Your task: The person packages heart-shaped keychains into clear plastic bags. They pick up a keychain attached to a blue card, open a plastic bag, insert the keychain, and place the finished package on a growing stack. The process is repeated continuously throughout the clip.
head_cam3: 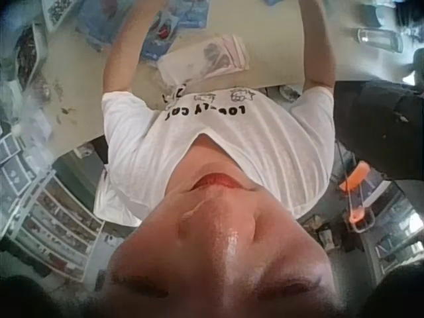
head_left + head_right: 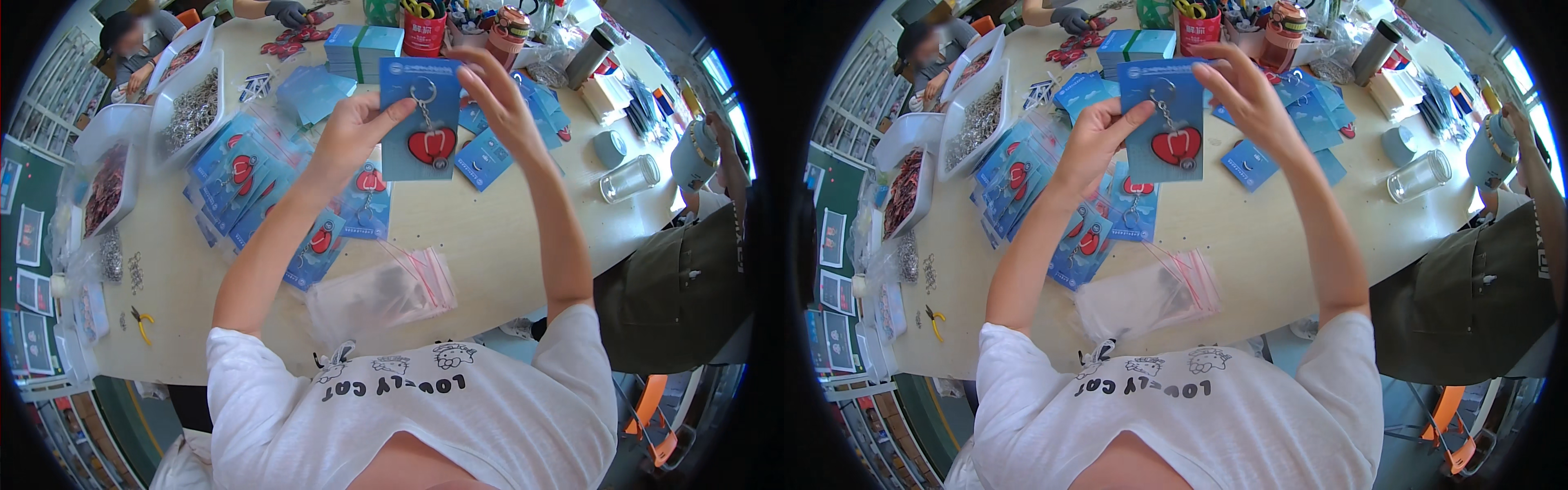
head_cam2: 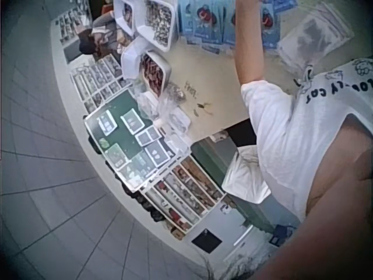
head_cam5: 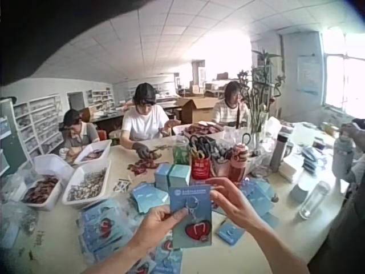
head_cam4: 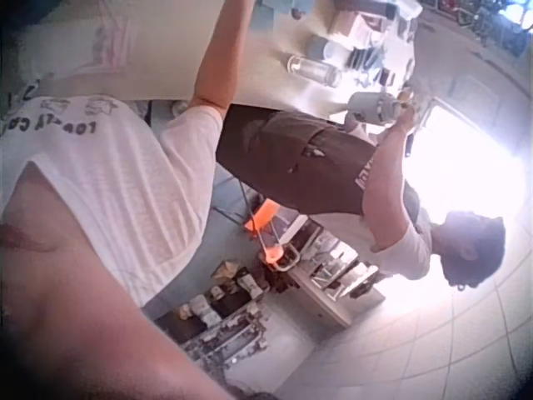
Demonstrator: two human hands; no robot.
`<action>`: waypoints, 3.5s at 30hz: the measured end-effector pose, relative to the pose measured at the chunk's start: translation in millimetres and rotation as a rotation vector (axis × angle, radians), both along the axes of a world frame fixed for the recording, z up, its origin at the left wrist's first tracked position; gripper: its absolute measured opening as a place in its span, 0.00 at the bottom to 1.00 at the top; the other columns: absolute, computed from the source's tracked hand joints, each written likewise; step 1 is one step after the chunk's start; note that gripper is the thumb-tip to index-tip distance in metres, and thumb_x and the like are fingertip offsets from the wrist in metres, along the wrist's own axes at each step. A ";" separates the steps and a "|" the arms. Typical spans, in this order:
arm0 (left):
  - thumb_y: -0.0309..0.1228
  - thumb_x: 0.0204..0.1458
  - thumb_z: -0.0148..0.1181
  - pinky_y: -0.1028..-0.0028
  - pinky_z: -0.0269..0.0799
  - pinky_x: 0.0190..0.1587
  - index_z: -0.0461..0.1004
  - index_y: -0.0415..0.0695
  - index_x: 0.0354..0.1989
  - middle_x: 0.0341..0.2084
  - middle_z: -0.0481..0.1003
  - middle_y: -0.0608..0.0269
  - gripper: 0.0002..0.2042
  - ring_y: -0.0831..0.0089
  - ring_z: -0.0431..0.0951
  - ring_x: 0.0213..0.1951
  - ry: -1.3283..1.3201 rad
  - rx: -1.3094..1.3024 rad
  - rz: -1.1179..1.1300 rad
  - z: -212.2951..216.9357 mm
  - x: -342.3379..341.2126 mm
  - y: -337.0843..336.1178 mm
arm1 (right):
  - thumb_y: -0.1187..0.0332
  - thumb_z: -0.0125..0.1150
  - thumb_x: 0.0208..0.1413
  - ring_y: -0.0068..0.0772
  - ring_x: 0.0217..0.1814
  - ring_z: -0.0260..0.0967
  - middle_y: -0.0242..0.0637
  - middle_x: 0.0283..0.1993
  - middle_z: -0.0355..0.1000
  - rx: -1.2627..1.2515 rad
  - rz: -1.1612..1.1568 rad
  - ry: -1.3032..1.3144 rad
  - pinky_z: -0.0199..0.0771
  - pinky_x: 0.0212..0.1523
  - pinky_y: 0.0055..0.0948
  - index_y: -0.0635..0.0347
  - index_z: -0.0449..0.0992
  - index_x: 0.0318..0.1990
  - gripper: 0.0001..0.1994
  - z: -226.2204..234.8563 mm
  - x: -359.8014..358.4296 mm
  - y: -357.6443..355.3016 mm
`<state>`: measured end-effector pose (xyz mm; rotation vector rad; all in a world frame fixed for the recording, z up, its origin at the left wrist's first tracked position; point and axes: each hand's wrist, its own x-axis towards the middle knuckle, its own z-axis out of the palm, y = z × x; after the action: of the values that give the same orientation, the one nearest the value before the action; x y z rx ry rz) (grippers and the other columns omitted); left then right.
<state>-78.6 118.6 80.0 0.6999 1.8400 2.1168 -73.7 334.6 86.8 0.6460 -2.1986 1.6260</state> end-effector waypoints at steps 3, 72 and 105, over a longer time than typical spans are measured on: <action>0.34 0.57 0.59 0.81 0.70 0.33 0.77 0.41 0.39 0.30 0.77 0.71 0.10 0.85 0.74 0.29 -0.101 0.139 0.192 -11.0 10.5 -2.2 | 0.60 0.55 0.62 0.21 0.46 0.70 0.31 0.43 0.74 -0.305 0.036 -0.341 0.70 0.43 0.23 0.62 0.67 0.56 0.19 -47.8 42.1 -17.5; 0.22 0.49 0.64 0.83 0.72 0.35 0.74 0.36 0.42 0.31 0.80 0.59 0.12 0.81 0.78 0.34 -0.579 -0.231 -0.114 -83.0 123.7 -64.5 | 0.71 0.69 0.45 0.31 0.47 0.69 0.34 0.40 0.77 0.070 0.206 -0.495 0.70 0.45 0.28 0.57 0.83 0.33 0.06 -92.4 140.9 -51.5; 0.28 0.47 0.65 0.68 0.66 0.55 0.74 0.40 0.47 0.45 0.75 0.54 0.17 0.59 0.73 0.50 0.929 -1.098 0.758 -20.9 -31.1 -173.1 | 0.81 0.53 0.49 0.38 0.60 0.65 0.37 0.54 0.72 0.939 -0.276 0.311 0.61 0.62 0.38 0.57 0.72 0.52 0.21 -106.6 34.5 85.3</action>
<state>-109.6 -54.6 59.0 0.7545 3.6461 0.5224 -39.2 419.9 -19.8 0.7002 -2.5669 0.2610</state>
